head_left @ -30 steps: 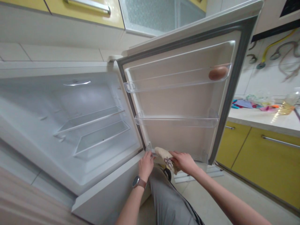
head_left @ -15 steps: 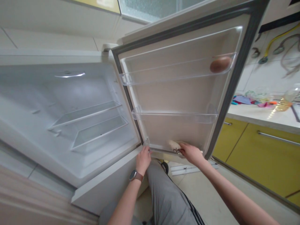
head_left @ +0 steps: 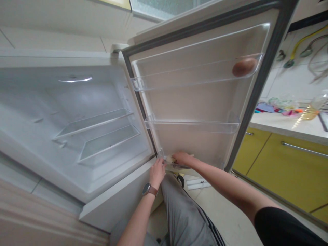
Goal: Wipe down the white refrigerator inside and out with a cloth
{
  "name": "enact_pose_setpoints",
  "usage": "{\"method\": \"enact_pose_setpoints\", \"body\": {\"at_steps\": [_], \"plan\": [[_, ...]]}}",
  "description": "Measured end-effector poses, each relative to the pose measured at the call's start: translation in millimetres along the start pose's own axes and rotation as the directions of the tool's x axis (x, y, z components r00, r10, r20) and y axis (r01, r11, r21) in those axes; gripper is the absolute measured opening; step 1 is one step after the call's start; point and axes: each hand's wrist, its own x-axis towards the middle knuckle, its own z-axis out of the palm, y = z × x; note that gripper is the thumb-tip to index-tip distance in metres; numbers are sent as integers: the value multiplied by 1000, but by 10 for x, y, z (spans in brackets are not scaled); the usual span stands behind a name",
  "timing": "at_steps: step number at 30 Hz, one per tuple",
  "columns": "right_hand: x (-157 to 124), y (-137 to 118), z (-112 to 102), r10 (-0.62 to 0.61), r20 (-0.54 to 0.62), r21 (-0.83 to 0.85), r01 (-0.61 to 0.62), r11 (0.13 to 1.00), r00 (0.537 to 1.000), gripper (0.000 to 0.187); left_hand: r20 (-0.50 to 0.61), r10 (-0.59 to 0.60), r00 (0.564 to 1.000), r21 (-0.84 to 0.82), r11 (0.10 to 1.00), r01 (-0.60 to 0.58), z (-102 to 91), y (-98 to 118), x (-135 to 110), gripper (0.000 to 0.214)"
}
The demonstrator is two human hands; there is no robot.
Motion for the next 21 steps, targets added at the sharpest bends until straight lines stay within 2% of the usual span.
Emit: {"method": "enact_pose_setpoints", "body": {"at_steps": [4,8,12,16,19,21], "plan": [[250,-235,-93,-53,-6,29,53,998,999,38,-23,-4,1000,14,1000,4,9,17,-3,19],[248,-202,-170,-78,47,55,75,996,996,42,-14,-16,1000,17,1000,16,-10,50,-16,21],[31,120,-175,-51,150,81,40,996,987,62,-8,-28,1000,23,999,28,-38,79,-24,21],[-371,605,-144,29,237,77,-49,996,971,79,-13,-25,1000,5,1000,25,-44,85,-29,19],[-749,915,-122,104,254,70,-126,990,962,76,-15,-22,1000,-15,1000,22,-33,85,-29,18],[-957,1023,-100,167,193,63,-182,981,967,68,-27,-20,999,-28,999,20,-22,87,-29,17]]}}
